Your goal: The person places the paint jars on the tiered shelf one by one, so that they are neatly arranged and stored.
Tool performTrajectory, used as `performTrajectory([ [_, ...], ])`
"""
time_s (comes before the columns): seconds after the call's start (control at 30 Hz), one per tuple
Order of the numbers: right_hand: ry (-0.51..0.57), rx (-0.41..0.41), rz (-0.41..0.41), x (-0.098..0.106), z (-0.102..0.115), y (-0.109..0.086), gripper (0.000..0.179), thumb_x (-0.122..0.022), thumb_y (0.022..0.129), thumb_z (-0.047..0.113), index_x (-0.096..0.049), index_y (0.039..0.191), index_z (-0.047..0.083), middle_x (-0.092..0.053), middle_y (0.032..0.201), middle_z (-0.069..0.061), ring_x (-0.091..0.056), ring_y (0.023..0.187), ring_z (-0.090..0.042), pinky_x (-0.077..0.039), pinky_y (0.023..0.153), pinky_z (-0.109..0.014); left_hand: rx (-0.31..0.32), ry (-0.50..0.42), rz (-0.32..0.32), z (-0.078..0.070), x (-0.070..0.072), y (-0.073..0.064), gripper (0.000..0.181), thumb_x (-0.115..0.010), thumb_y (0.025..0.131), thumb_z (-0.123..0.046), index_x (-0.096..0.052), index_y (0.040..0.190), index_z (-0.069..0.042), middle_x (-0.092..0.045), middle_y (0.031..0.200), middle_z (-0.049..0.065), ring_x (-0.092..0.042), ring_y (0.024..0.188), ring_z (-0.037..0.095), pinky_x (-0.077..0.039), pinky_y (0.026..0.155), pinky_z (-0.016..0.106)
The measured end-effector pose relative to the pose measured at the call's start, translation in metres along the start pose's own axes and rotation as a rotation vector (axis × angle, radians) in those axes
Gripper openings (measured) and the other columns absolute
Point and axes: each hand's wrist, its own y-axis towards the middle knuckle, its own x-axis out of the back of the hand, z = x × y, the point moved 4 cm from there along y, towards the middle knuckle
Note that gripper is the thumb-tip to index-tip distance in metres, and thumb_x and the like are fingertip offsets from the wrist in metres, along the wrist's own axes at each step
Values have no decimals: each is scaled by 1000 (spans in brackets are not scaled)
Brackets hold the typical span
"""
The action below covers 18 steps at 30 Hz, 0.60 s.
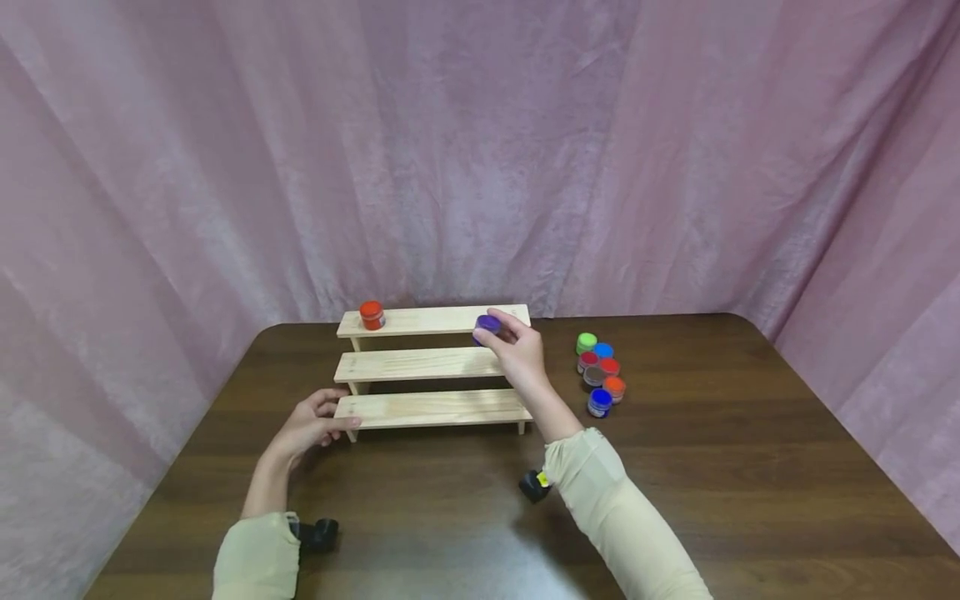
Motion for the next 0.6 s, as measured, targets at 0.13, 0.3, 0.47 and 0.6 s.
performTrajectory([
  [0.13,23,23,6,-13,0,6,48,-69,90,12,-56,136,4,-59,132,-20,-61,95,0,-49,85,-11,-2,1,-5,5,2,3,66,-74,84,-12,-41,140,1,-62,89,1,-52,62,10,-42,55,25],
  [0.3,17,29,54,-26,2,16,48,-69,90,11,-56,136,6,-59,132,-19,-62,104,-9,-51,85,-13,-2,0,-15,5,2,2,66,-75,84,-13,-42,139,0,-62,89,1,-52,62,10,-42,56,25],
  [0.47,42,30,78,-38,7,24,48,-69,90,10,-56,136,7,-60,132,-20,-63,110,-17,-52,87,-16,-4,6,-25,6,3,1,64,-76,83,-12,-44,137,1,-62,87,1,-52,62,10,-43,56,25],
  [0.6,64,36,60,-42,11,29,48,-70,89,9,-57,135,6,-60,132,-21,-62,114,-21,-52,87,-16,-8,6,-16,3,2,2,65,-76,83,-12,-44,137,1,-61,86,1,-52,61,10,-43,56,24],
])
